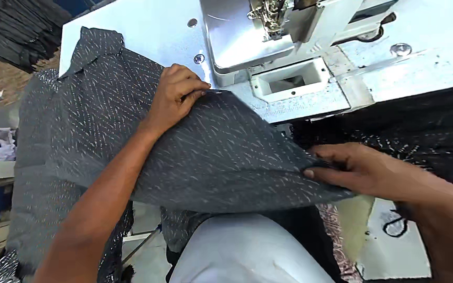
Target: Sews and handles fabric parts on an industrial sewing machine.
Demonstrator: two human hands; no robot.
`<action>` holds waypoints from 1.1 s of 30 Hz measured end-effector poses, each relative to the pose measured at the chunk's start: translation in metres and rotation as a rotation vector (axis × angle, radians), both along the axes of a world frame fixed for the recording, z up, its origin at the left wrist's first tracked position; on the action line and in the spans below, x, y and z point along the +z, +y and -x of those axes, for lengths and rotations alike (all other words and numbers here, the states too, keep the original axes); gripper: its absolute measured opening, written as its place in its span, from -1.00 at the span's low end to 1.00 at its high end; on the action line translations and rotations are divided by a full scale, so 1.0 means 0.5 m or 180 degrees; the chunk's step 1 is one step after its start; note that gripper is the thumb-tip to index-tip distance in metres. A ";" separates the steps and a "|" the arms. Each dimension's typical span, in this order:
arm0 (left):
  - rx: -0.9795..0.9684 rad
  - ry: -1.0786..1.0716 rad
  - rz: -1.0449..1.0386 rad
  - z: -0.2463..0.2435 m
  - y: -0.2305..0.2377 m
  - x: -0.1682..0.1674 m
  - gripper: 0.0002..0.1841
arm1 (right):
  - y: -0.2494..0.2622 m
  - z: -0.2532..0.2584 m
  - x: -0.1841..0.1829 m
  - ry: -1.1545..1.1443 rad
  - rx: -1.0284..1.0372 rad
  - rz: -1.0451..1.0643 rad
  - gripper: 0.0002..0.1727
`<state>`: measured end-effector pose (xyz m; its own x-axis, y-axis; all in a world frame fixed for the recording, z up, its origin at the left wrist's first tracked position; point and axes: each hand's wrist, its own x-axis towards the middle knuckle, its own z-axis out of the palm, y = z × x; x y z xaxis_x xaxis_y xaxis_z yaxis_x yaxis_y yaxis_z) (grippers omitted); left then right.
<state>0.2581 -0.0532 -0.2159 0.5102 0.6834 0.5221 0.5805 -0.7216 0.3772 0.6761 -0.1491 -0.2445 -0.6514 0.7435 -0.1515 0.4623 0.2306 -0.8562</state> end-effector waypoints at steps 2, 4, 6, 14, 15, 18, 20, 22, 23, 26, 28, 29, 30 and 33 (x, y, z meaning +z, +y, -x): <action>-0.0084 -0.0067 -0.0115 -0.024 -0.019 -0.016 -0.86 | -0.012 -0.019 -0.035 -0.1100 -0.0056 -0.0249 -0.87; -0.0115 -0.0089 -0.0171 -0.039 -0.031 -0.026 -0.88 | -0.032 0.010 -0.039 -0.1364 -0.0328 -0.0578 -0.78; -0.0095 -0.0181 -0.0128 -0.052 -0.030 -0.025 -0.90 | -0.024 0.078 -0.005 -0.0974 -0.0698 -0.1232 -0.70; -0.0333 0.0062 -0.0285 -0.076 -0.027 0.021 -0.90 | 0.125 0.284 0.050 0.0478 -0.0815 -0.1509 -0.77; -0.0377 0.0065 -0.0319 -0.074 -0.028 0.022 -0.88 | 0.132 0.285 0.048 0.0547 -0.0800 -0.1356 -0.80; -0.0413 0.0128 -0.0478 -0.062 -0.038 0.028 -0.85 | 0.138 0.276 0.048 0.0899 -0.0876 -0.0792 -0.82; -0.0319 0.0133 -0.0732 -0.056 -0.053 0.026 -0.86 | 0.138 0.271 0.050 0.1087 -0.0903 -0.0415 -0.81; -0.0195 0.0127 -0.0927 -0.055 -0.061 0.020 -0.90 | 0.135 0.272 0.057 0.1344 -0.0905 -0.0044 -0.78; -0.0122 0.0114 -0.0987 -0.057 -0.064 0.018 -0.91 | 0.132 0.273 0.062 0.1468 -0.0843 0.0159 -0.73; -0.0008 0.0089 -0.1071 -0.067 -0.060 0.024 -0.94 | 0.128 0.282 0.057 0.1436 -0.0726 -0.0027 -0.78; -0.0026 0.0202 -0.1065 -0.070 -0.056 0.035 -0.94 | 0.128 0.284 0.050 0.1327 -0.0816 -0.0227 -0.86; -0.0060 0.0293 -0.1050 -0.067 -0.056 0.042 -0.93 | 0.128 0.284 0.050 0.1356 -0.0872 -0.0227 -0.86; -0.0094 0.0376 -0.1044 -0.061 -0.060 0.049 -0.93 | 0.128 0.283 0.051 0.1407 -0.0935 -0.0166 -0.85; -0.0183 0.0434 -0.0847 -0.036 -0.093 0.055 -0.92 | 0.133 0.283 0.046 0.1459 -0.1135 0.0010 -0.83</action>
